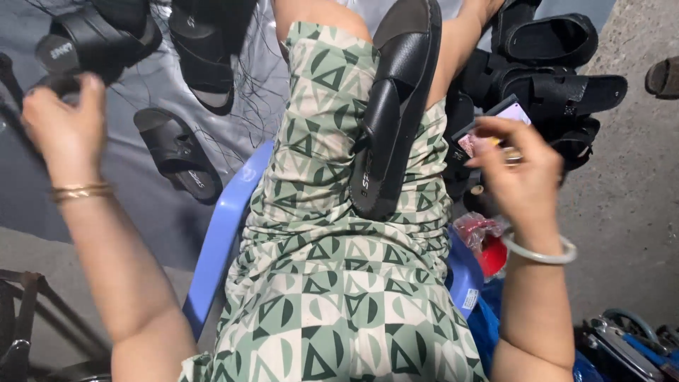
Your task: A person uses a small hand tool to repair the strap and sole of a black sandal while sitting in a workspace.
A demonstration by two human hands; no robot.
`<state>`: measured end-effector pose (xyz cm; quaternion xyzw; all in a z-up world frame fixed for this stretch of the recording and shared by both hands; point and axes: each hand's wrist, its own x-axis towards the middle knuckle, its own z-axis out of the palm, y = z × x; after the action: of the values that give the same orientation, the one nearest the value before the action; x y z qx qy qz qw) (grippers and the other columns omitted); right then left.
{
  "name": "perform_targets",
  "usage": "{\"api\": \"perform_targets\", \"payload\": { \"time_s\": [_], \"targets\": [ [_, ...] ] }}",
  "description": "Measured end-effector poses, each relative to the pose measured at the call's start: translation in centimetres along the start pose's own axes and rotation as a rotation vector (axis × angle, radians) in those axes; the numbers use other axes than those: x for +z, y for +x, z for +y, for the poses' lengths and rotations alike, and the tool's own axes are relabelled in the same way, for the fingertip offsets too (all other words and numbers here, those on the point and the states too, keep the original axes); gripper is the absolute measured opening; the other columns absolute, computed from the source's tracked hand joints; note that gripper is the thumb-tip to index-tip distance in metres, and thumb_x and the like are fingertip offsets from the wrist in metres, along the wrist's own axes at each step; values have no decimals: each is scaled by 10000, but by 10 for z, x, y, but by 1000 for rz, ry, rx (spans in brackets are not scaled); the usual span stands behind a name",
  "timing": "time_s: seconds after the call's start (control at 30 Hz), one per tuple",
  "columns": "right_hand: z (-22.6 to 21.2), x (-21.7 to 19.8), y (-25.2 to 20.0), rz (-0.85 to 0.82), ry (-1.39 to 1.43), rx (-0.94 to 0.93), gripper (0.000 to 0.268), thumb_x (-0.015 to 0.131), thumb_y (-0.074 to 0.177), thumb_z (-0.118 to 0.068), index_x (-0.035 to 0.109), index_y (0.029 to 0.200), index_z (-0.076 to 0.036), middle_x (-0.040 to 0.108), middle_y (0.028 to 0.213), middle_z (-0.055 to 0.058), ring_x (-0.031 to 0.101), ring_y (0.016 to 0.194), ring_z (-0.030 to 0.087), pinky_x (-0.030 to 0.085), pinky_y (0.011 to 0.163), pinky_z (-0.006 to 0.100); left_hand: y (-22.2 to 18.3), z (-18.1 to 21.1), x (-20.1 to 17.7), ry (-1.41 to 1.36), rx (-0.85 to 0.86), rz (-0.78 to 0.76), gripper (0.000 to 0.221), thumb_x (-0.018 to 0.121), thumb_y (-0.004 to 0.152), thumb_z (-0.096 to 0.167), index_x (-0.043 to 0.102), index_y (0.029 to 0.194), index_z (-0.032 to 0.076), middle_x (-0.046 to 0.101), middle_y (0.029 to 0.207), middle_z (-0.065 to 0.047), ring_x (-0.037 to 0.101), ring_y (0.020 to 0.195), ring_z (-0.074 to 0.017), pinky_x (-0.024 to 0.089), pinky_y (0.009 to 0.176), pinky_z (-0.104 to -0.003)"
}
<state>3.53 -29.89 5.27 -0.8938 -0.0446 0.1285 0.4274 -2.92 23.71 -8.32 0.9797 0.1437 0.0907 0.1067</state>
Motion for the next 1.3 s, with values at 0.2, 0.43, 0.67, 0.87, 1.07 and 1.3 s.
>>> {"api": "perform_targets", "payload": {
  "time_s": [0.2,0.43,0.67,0.87,1.07,1.3],
  "targets": [
    [-6,58,17,-276,-192,93,957,621,760,-515,157,1413,9,555,778,54,494,536,137,409,575,295,-30,260,-55,-634,310,84,180,461,926,175,541,877,22,552,834,-91,519,741,-247,357,739,-370],
    [-14,58,12,-209,-138,85,880,668,779,-441,183,1427,-96,527,752,20,495,622,102,412,631,263,-85,315,-20,-302,624,-102,632,753,610,649,629,635,30,547,900,-135,482,865,-318,345,734,-420],
    [-9,60,-35,-181,-108,149,920,692,720,-421,208,1404,-43,531,620,16,530,566,168,404,565,307,-123,314,-34,-374,644,-273,628,770,599,599,632,737,2,554,860,-119,472,726,-249,343,657,-366],
    [2,60,-55,-173,-45,142,837,768,699,-287,323,1380,-85,650,712,78,620,583,281,462,600,348,-128,292,-32,-568,634,-298,508,656,740,471,549,553,10,504,676,-120,515,599,-290,366,541,-368],
    [-4,13,-68,-319,-408,-10,333,644,794,-239,600,1124,-234,674,850,-34,651,775,209,484,696,325,-66,191,-61,-232,372,-660,467,659,823,360,605,588,-40,568,572,-206,585,589,-390,437,530,-445],
    [-29,13,-73,-574,-795,-432,541,605,824,-185,429,1327,-278,374,564,-27,305,399,101,245,279,257,-67,245,-86,-545,589,-352,201,667,847,215,689,782,26,618,668,-52,577,716,-221,509,697,-310]
  ]
}}
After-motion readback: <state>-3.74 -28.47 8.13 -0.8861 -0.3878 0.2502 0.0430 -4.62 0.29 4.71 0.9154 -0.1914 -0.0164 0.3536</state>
